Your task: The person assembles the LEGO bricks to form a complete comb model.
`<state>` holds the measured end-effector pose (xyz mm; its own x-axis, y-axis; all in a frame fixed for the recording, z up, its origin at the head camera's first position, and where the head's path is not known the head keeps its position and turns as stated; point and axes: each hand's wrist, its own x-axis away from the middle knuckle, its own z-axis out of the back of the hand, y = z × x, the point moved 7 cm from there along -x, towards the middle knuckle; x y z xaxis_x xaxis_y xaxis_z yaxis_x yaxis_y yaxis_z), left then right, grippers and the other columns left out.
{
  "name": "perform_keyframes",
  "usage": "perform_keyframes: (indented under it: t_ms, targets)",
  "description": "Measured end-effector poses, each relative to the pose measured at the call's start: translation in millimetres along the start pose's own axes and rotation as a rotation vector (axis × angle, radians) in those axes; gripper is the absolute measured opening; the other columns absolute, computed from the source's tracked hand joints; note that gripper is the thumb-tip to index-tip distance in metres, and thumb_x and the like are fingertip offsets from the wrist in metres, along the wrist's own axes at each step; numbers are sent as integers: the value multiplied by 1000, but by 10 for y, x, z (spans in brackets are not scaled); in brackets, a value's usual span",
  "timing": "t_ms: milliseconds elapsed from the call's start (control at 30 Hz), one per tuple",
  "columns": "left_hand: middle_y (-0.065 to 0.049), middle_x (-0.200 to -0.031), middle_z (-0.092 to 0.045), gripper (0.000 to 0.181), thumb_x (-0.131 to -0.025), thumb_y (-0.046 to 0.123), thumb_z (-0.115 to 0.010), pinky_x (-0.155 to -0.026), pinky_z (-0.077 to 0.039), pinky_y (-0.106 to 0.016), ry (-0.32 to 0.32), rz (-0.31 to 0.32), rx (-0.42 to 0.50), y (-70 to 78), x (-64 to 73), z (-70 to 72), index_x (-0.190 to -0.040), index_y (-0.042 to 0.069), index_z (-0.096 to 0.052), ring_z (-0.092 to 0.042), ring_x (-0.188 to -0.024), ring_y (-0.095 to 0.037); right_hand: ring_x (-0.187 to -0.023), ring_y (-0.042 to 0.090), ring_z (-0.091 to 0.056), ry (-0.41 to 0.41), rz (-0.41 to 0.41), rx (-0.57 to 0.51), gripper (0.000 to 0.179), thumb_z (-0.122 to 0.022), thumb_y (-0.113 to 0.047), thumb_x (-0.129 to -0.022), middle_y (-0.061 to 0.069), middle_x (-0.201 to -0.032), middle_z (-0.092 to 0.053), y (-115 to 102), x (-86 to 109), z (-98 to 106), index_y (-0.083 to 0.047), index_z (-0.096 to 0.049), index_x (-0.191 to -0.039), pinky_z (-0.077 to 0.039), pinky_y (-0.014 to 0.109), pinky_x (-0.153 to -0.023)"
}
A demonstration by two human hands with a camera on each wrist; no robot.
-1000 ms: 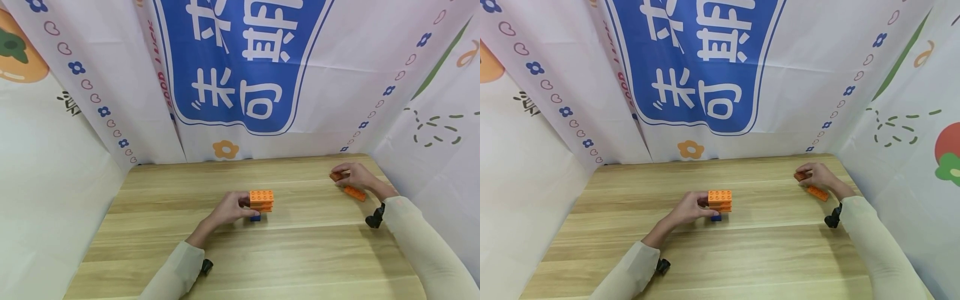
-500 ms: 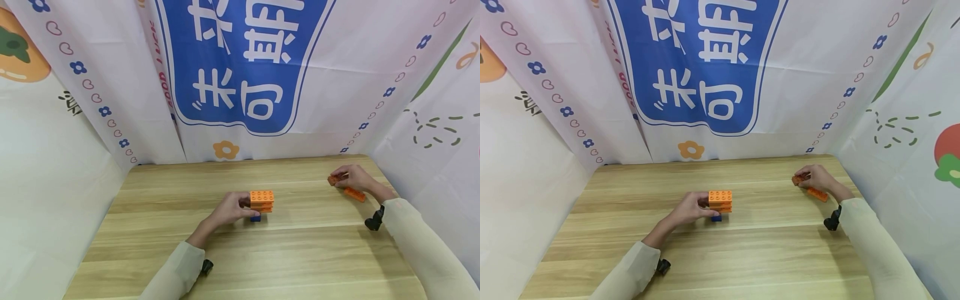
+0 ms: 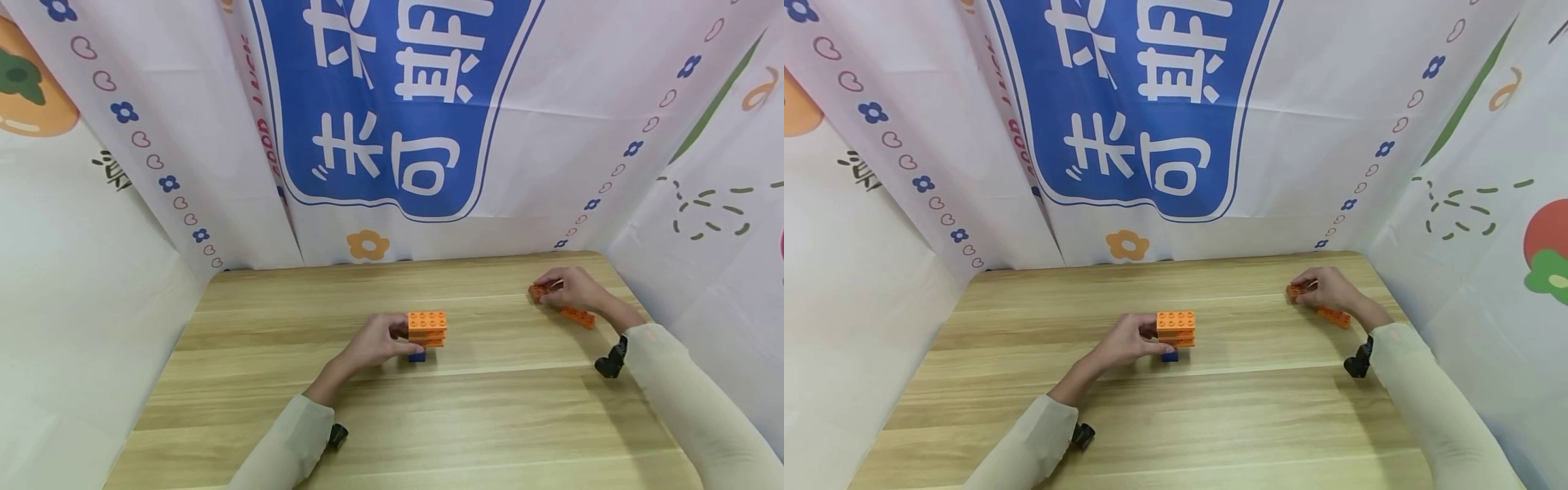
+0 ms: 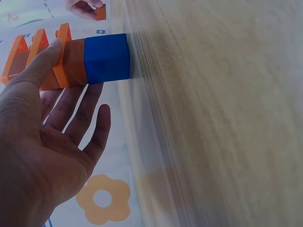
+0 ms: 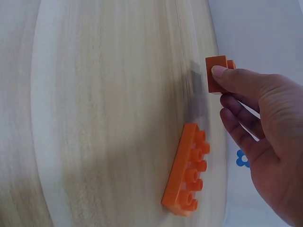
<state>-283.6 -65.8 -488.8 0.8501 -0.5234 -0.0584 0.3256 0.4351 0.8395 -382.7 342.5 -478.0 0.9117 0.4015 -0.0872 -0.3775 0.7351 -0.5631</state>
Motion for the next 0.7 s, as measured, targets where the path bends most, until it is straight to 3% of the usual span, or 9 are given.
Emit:
perform_keyframes:
  t_ms: [700]
  targets:
    - [0, -105, -79, 30, -89, 25, -89, -77, -60, -28, 4, -5, 4, 29, 12, 10, -114, 13, -78, -72, -91, -12, -97, 28, -74, -6, 159, 65, 33, -90, -7, -85, 9, -109, -78, -503, -80, -14, -3, -80, -116, -61, 52, -86]
